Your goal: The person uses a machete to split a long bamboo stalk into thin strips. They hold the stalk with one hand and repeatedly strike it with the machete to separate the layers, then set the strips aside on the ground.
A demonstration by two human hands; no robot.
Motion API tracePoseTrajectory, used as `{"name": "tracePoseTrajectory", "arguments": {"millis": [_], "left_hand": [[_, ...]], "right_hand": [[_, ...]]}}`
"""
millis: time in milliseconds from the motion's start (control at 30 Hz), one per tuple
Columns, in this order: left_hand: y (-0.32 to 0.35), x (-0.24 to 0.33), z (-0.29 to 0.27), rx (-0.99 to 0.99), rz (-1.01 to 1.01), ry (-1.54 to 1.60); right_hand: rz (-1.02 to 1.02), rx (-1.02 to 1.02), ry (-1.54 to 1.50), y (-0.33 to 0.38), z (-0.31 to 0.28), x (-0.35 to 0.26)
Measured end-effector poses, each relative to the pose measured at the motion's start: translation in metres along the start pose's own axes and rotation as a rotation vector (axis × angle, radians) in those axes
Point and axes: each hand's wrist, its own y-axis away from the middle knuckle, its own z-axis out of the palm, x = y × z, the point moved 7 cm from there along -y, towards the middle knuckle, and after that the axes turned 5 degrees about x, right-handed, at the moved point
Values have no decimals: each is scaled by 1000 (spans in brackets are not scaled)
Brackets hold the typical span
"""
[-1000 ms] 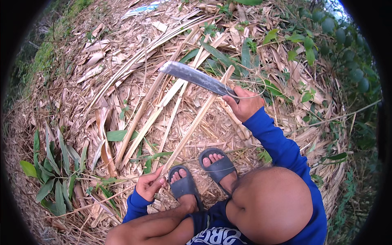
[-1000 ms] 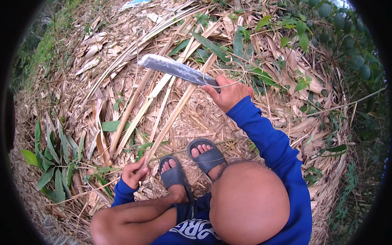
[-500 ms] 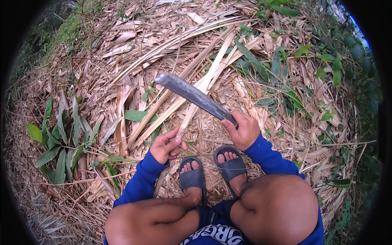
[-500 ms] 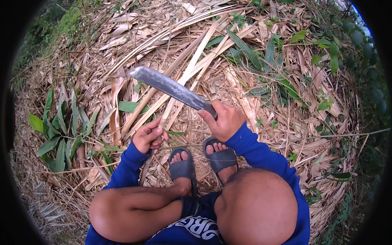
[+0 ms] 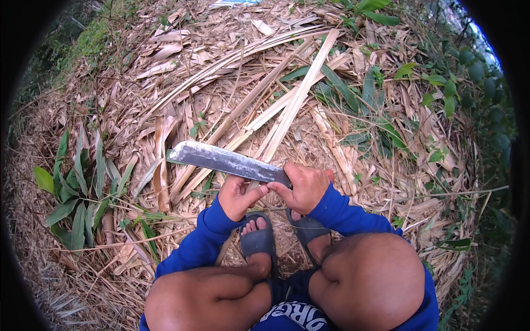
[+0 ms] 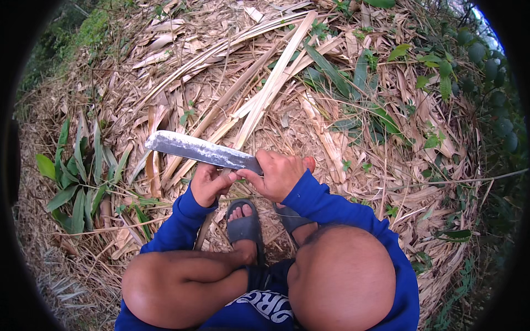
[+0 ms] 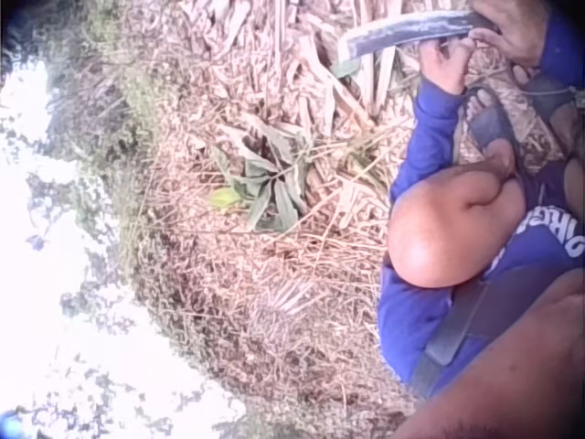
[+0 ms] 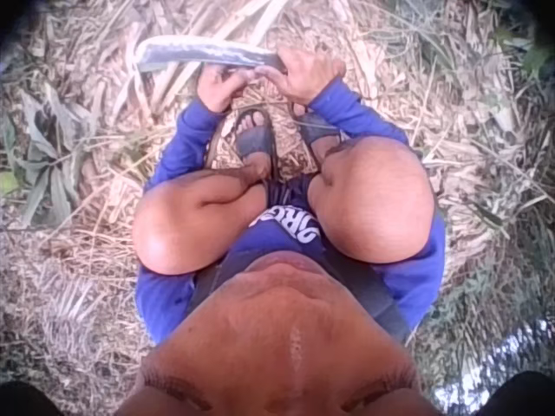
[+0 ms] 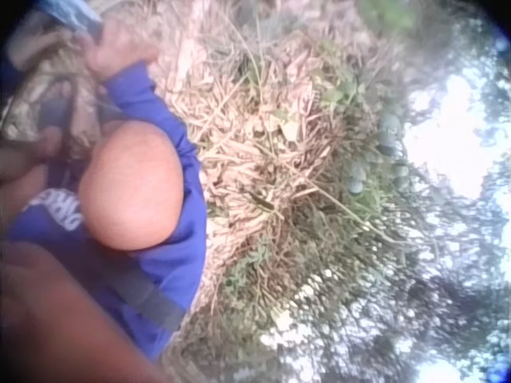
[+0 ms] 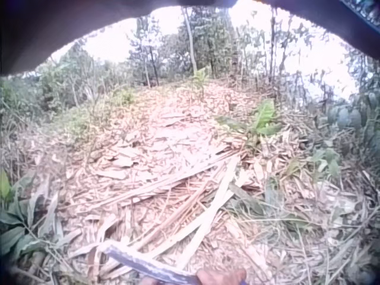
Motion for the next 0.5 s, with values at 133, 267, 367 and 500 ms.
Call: {"name": "tracePoseTrajectory", "arguments": {"millis": [133, 267, 367, 500], "left_hand": [[1, 13, 11, 25, 167, -145], [2, 14, 9, 30, 169, -284], [2, 15, 7, 4, 347, -428], [10, 3, 14, -35, 154, -76]], "right_hand": [[-15, 41, -7, 2, -3, 0], [5, 35, 17, 2, -9, -4], [-40, 3, 26, 5, -9, -5], [-56, -31, -67, 10, -7, -2]]}}
